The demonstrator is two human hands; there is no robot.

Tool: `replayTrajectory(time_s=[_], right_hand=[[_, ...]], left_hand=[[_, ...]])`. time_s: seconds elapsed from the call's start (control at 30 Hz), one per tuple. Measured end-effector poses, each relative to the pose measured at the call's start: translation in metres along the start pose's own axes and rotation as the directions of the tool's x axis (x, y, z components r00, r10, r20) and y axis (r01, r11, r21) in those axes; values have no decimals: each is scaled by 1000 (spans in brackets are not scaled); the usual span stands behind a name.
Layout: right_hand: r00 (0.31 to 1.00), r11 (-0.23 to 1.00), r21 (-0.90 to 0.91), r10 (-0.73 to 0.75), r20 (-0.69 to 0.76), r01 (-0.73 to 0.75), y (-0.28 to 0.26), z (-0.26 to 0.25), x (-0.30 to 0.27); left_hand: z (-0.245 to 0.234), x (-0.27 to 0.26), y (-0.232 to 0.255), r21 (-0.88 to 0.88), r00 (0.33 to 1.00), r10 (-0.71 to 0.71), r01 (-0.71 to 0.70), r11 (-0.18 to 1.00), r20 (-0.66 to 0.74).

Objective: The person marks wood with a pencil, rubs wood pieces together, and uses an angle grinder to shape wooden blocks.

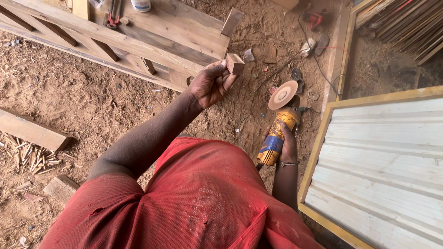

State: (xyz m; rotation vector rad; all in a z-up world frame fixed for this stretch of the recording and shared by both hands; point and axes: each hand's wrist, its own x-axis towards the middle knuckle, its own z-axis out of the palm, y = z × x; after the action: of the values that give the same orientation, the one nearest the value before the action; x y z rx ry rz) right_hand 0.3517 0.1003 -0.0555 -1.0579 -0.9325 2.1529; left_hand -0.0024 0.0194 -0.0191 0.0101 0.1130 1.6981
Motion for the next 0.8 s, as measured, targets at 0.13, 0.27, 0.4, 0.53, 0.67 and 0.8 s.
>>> replayTrajectory(time_s=[0.13, 0.27, 0.4, 0.53, 0.67, 0.8], right_hand=[[1000, 999, -21, -28, 6, 28, 0, 0, -1], [1000, 999, 48, -7, -25, 8, -1, 11, -5], [993, 993, -25, -112, -22, 112, -10, 24, -10], [972, 974, -75, -221, -81, 216, -24, 30, -8], [967, 969, 33, -244, -74, 247, -32, 23, -6], [957, 958, 95, -258, -132, 271, -33, 23, 6]], left_hand=[[2, -4, -1, -28, 1000, -18, 18, 999, -1], [4, -6, 2, 4, 1000, -26, 26, 1000, 2], [7, -10, 1, 110, 997, -62, 57, 992, 45], [12, -15, -9, 258, 986, -164, 169, 951, -44], [17, -24, -33, 306, 960, -278, 278, 910, -46], [29, -39, -66, 728, 901, -427, 240, 642, 80]])
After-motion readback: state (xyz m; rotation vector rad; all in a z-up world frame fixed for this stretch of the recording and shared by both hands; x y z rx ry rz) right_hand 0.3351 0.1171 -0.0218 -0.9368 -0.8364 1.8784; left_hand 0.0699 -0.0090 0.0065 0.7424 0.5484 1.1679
